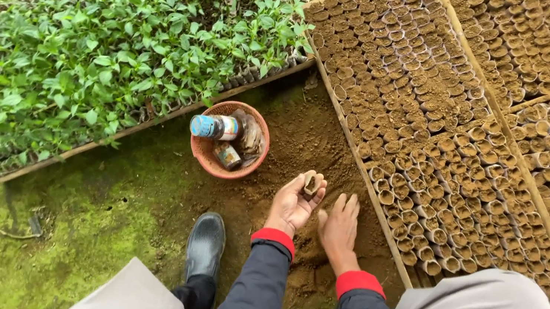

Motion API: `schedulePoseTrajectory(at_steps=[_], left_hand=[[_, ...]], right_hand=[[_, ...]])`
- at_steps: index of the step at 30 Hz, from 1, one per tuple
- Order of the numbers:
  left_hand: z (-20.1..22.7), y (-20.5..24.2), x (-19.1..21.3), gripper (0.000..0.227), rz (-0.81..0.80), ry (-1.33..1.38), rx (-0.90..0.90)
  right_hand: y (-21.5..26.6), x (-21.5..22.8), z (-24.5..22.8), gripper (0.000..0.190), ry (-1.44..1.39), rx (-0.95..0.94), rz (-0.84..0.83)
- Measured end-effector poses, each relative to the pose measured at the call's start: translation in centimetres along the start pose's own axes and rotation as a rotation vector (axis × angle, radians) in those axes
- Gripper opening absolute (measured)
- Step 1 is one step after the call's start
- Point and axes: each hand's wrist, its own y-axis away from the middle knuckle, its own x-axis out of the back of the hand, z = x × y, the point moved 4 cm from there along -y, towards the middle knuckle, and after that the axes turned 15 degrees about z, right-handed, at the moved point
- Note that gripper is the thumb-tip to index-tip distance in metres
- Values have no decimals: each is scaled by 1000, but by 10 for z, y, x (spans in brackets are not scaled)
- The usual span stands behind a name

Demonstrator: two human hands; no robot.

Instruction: Filling small biodegradable tubes with soil and arranging them in a tray for planting seedlings.

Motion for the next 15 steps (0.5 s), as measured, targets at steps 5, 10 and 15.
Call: schedulePoseTrajectory(at_steps=[5, 10, 15], left_hand=[[-6, -18, -17, 33, -15, -22, 53], [6, -19, -27, 33, -42, -111, 93], [35, 11, -61, 39, -137, -218, 91]], right_hand=[[21, -32, -14, 70, 198, 124, -29], [38, -33, -26, 72, 328, 233, -49], [55, -68, -14, 78, 179, 306, 95]])
